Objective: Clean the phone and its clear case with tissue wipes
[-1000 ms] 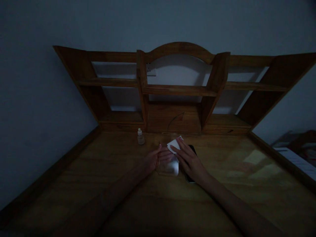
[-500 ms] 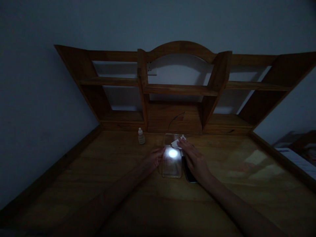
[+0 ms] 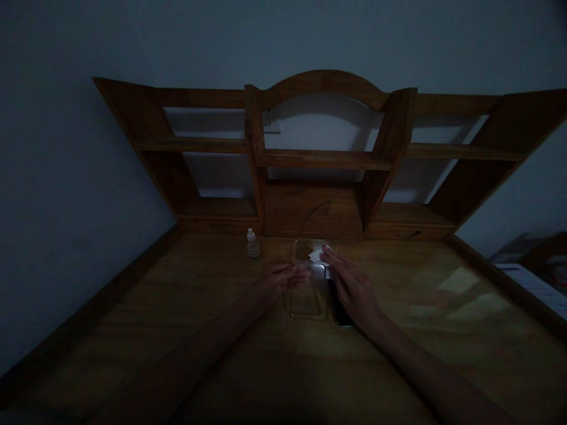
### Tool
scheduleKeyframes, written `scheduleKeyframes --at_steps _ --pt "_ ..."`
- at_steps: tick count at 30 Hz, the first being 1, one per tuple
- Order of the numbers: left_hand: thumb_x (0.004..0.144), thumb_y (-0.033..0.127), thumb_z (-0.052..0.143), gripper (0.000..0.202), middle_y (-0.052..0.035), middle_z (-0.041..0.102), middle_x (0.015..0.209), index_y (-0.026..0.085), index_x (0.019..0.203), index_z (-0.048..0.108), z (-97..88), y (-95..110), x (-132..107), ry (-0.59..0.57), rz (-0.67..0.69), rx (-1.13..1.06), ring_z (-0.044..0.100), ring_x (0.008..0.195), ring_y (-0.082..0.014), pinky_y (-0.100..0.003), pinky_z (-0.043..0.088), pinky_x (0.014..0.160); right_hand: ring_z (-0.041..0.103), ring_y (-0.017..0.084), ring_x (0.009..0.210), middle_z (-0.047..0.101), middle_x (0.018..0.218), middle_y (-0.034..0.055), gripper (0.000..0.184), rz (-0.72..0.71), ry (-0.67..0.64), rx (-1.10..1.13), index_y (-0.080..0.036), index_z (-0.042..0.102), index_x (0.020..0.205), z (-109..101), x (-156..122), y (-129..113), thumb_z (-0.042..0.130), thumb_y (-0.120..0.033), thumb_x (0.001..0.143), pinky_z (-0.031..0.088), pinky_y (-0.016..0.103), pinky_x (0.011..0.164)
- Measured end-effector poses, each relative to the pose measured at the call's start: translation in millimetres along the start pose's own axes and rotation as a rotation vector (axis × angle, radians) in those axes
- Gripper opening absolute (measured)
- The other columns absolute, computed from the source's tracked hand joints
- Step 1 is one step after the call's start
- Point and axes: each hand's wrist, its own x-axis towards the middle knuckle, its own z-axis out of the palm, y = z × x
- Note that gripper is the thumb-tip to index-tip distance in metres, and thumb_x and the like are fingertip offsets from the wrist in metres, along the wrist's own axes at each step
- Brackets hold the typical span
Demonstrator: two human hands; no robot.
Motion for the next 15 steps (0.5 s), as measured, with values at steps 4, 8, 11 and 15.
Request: scheduleKeyframes --at_steps 4,8,11,15 --pt "0.078 0.040 0.076 0.030 -0.0099 0.076 0.103 0.016 0.096 0.076 -2.5 -0.7 0.5 0.025 0.011 0.042 0.070 0.096 -0.0212 -0.032 0.050 0.088 0.043 0.022 0.139 0.047 0.150 0.0030 0.058 -0.002 0.013 -0.004 -0.029 0.040 0.148 -1.3 0.2 -1.9 0.036 -0.004 0.096 0.037 0.051 0.117" --pt "0.073 0.041 0.079 0.030 -0.0090 0.076 0.100 0.017 0.092 0.077 -4.5 -4.5 2.7 0.054 0.023 0.077 0.070 0.089 -0.0195 -0.031 0.050 0.084 0.043 0.024 0.139 0.049 0.149 0.0037 0.056 -0.008 0.027 -0.013 -0.028 0.042 0.147 -0.2 0.1 -1.1 0.038 -0.005 0.096 0.039 0.052 0.116" --pt "0.072 0.038 0.081 0.029 -0.0086 0.076 0.097 0.016 0.091 0.077 -3.8 -7.2 3.0 0.073 0.034 0.069 0.068 0.083 -0.0180 -0.030 0.050 0.081 0.043 0.024 0.139 0.049 0.148 0.0032 0.055 -0.001 0.022 -0.002 -0.029 0.043 0.146 2.1 -0.5 1.1 0.038 -0.006 0.097 0.039 0.052 0.116" --pt "0.074 0.037 0.080 0.030 -0.0090 0.075 0.093 0.014 0.094 0.077 -2.4 -8.4 1.5 0.086 0.019 0.052 0.068 0.082 -0.0179 -0.029 0.050 0.078 0.043 0.023 0.140 0.048 0.150 0.0021 0.057 0.023 0.007 0.019 -0.031 0.042 0.147 3.7 -1.0 2.4 0.038 -0.006 0.096 0.040 0.050 0.116"
